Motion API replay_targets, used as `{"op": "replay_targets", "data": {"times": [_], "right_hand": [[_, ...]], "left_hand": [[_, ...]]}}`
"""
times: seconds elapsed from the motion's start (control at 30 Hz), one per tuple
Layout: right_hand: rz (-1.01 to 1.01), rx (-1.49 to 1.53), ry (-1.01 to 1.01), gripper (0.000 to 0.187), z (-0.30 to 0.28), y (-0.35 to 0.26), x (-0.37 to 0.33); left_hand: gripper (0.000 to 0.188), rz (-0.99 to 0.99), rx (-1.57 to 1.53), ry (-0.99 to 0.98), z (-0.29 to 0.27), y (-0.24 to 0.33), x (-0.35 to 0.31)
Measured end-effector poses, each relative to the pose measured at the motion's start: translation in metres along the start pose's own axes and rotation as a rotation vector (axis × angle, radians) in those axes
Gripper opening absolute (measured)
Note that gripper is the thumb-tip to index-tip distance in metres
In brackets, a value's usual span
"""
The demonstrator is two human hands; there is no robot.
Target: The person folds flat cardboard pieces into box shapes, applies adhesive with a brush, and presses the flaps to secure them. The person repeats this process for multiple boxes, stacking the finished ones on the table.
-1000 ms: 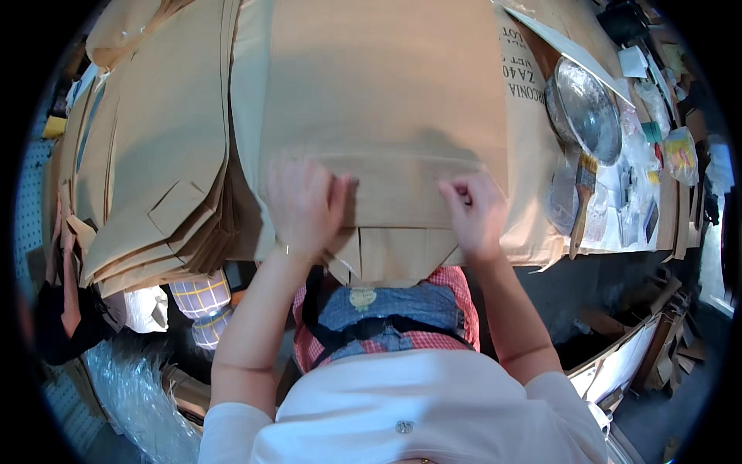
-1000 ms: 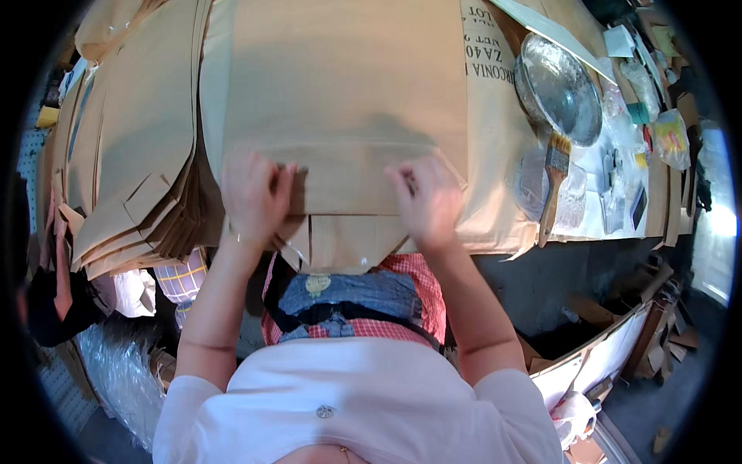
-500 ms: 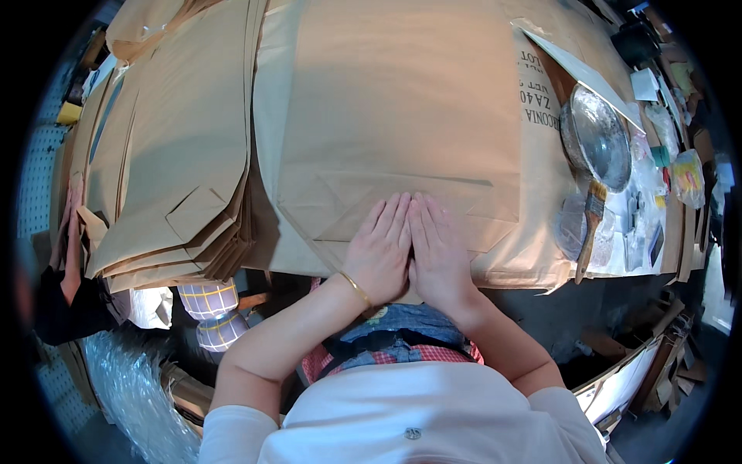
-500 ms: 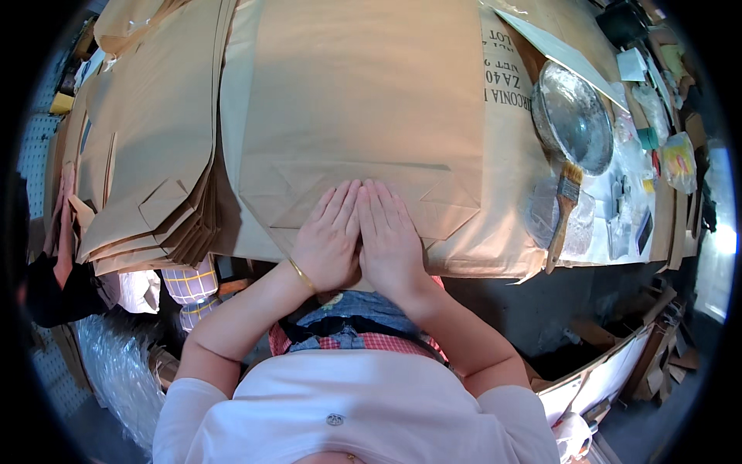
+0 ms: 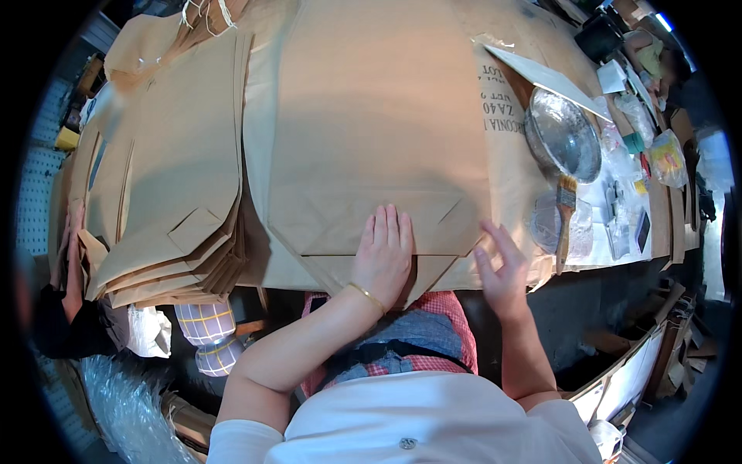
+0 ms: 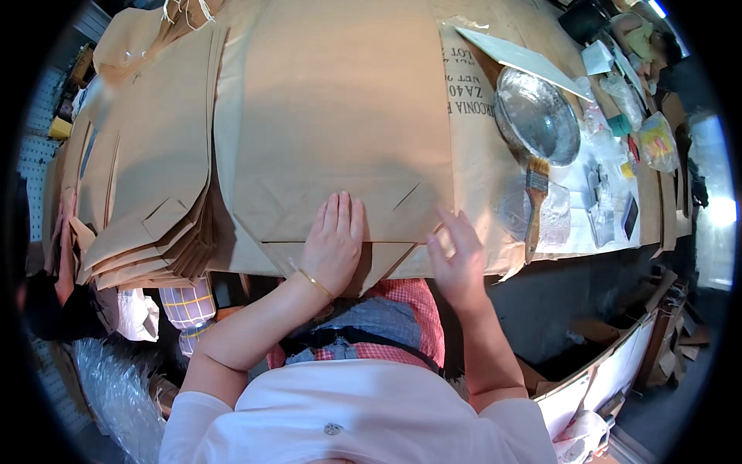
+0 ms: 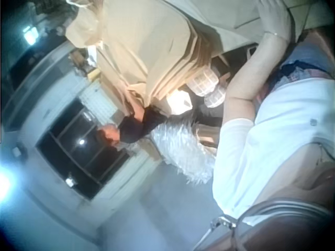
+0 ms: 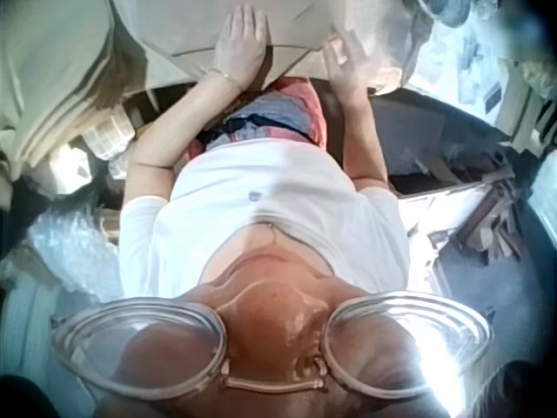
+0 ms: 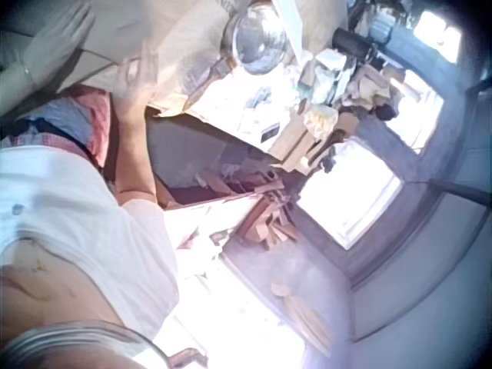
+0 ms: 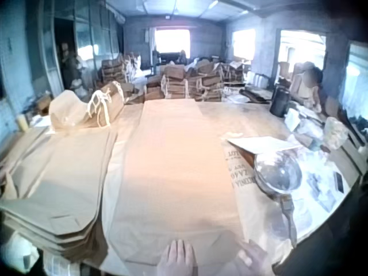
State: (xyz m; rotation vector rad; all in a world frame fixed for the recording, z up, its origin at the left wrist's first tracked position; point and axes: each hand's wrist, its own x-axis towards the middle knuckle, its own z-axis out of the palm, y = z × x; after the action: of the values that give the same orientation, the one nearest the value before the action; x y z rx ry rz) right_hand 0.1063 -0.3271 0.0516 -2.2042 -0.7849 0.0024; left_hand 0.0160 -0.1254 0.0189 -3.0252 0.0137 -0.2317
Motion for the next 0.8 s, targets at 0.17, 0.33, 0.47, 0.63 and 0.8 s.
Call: {"op": "replay_targets", "data": {"times": [0.17, 0.33, 0.47, 0.63, 0.8], "right_hand": [[-0.027, 0.113, -0.048, 0.027, 0.023, -0.032, -0.009], [-0.092, 0.151, 0.018, 0.022, 0.01, -0.06, 0.004], [-0.266, 0.054, -0.032, 0.02, 0.011, -0.059, -0.005], [-0.288, 0.089, -0.161, 0.016, 0.026, -0.071, -0.015], [-0.359, 0.075, -0.171, 0.014, 0.033, -0.079, -0.016]], "left_hand": [[0.027, -0.087, -0.068, -0.099, 0.005, -0.014, 0.02], [0.013, -0.057, 0.014, -0.128, -0.09, -0.086, 0.008], [0.013, 0.063, 0.127, 0.152, -0.131, -0.181, -0.055], [0.023, -0.281, 0.228, 0.064, -0.159, -0.293, -0.141], [0.019, -0.333, 0.124, -0.291, -0.111, -0.314, -0.182]]}}
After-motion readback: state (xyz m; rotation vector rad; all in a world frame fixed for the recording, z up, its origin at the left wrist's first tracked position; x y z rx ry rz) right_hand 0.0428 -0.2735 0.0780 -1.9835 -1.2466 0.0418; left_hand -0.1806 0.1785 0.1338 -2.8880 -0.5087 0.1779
